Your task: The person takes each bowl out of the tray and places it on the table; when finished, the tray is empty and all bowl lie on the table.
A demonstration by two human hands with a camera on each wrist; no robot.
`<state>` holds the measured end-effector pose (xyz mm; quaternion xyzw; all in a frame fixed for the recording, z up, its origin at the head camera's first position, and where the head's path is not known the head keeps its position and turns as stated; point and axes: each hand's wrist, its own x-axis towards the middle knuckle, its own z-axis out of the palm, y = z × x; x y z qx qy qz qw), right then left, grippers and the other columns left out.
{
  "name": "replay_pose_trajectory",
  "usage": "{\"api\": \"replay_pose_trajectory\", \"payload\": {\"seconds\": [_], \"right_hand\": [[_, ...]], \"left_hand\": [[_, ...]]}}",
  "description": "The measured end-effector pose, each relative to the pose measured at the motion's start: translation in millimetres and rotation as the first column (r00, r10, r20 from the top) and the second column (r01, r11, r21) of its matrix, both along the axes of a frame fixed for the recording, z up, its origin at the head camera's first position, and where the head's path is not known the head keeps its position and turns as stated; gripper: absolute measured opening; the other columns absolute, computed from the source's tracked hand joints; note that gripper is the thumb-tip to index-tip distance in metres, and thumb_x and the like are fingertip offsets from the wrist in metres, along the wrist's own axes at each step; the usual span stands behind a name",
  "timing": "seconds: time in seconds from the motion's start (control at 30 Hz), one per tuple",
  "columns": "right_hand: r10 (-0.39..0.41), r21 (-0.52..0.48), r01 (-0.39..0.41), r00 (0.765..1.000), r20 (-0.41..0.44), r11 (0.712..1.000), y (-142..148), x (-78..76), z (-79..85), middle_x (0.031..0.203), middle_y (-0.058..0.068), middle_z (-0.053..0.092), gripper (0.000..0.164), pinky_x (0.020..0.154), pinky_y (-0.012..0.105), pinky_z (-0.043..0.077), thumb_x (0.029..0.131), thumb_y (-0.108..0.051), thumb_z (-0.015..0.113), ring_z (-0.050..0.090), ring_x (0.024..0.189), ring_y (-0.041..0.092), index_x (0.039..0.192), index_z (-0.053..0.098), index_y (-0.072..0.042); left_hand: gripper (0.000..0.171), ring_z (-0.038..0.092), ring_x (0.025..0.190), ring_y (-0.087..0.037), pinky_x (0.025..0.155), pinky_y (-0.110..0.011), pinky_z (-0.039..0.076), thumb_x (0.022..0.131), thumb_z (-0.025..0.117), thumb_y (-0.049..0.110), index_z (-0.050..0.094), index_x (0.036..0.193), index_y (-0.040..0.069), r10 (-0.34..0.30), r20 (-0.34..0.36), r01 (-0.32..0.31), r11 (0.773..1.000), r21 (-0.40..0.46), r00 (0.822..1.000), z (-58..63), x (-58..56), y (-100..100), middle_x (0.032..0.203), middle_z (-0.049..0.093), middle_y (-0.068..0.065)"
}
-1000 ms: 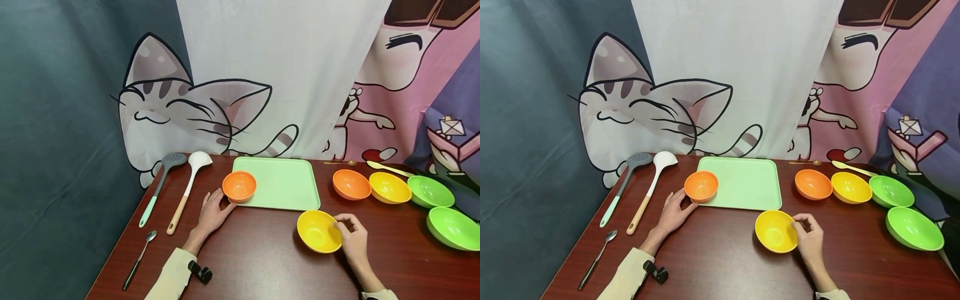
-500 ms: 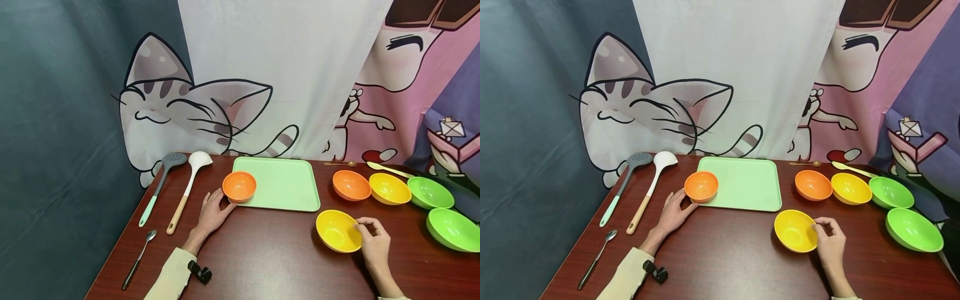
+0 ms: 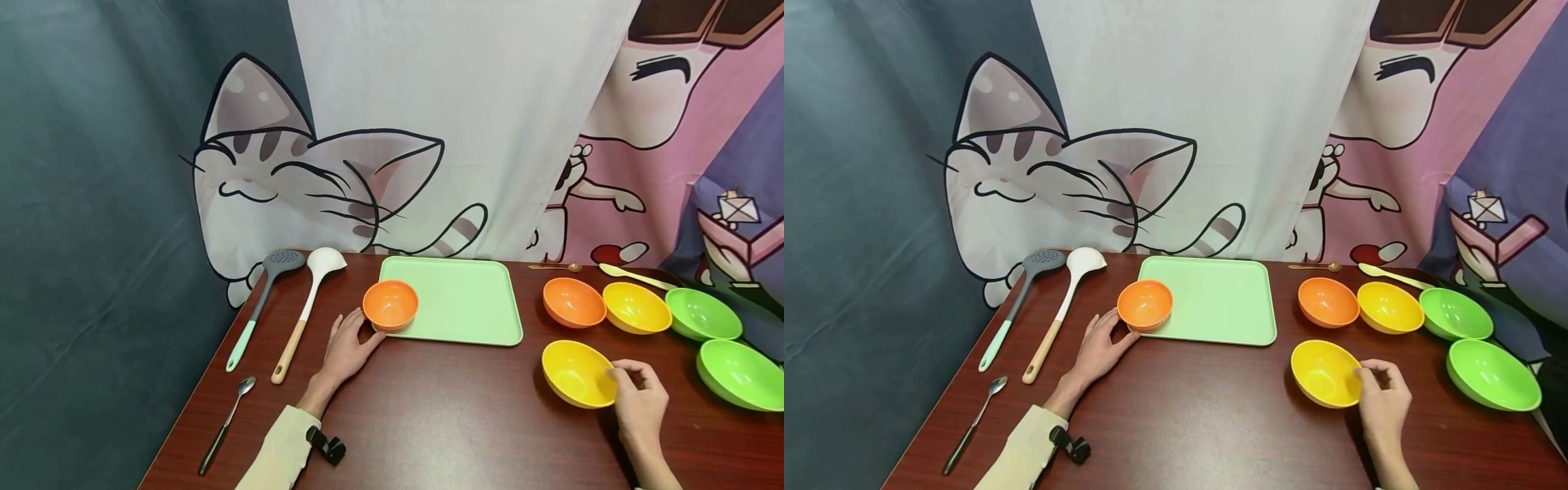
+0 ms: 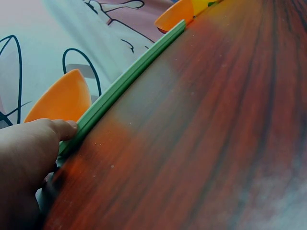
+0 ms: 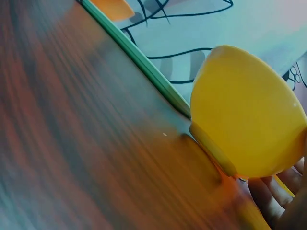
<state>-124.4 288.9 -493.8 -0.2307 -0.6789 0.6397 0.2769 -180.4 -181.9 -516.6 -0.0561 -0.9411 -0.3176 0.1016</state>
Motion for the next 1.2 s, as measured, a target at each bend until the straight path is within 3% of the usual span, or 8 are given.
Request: {"api": "replay_pose_trajectory", "payload": {"seconds": [0.3, 0.73, 1.03, 1.2], "right_hand": [[-0.081, -0.139, 0.073, 0.995, -0.052, 0.988, 14.3, 1.7, 2.3, 0.071, -0.012, 0.063, 0.025, 0.054, 0.007, 0.044, 0.083, 0.01, 0.058, 0.054, 0.064, 0.0, 0.078, 0.07, -0.011], [-0.21, -0.278, 0.187, 0.976, -0.057, 0.942, 37.6, 6.4, 5.0, 0.075, -0.008, 0.06, 0.023, 0.056, 0.008, 0.043, 0.082, 0.009, 0.058, 0.052, 0.07, 0.005, 0.076, 0.067, -0.011], [-0.252, -0.401, 0.218, 0.967, -0.032, 0.89, 52.8, 13.0, 7.9, 0.075, -0.003, 0.057, 0.018, 0.036, 0.018, 0.046, 0.083, 0.009, 0.058, 0.052, 0.044, 0.006, 0.08, 0.062, -0.008], [-0.298, -0.424, 0.249, 0.953, -0.052, 0.871, 60.1, 18.1, 6.7, 0.083, 0.0, 0.054, 0.018, 0.04, 0.018, 0.05, 0.084, 0.01, 0.056, 0.057, 0.057, 0.006, 0.081, 0.06, -0.007]], "left_hand": [[0.067, 0.043, 0.144, -0.026, 0.123, -0.054, 0.016, 0.092, 0.067, 0.049, 0.053, 0.144, 0.01, -0.001, 0.0, 0.001, 1.0, 0.001, 1.0, 0.0, -0.5, -0.6, 0.147, 0.055, -0.009], [0.067, 0.042, 0.144, -0.026, 0.124, -0.054, 0.016, 0.092, 0.067, 0.049, 0.054, 0.144, 0.01, 0.002, 0.001, -0.002, 1.0, 0.006, 1.0, -0.1, 0.0, -0.5, 0.146, 0.055, -0.009], [0.066, 0.042, 0.144, -0.026, 0.123, -0.054, 0.016, 0.092, 0.068, 0.048, 0.053, 0.144, 0.01, -0.002, -0.002, 0.002, 1.0, 0.01, 1.0, 0.5, 0.1, 0.1, 0.147, 0.055, -0.009], [0.067, 0.042, 0.144, -0.026, 0.123, -0.054, 0.016, 0.091, 0.067, 0.049, 0.053, 0.144, 0.01, 0.0, -0.001, 0.0, 1.0, 0.007, 1.0, 0.7, 0.3, 0.1, 0.147, 0.055, -0.009]]}}
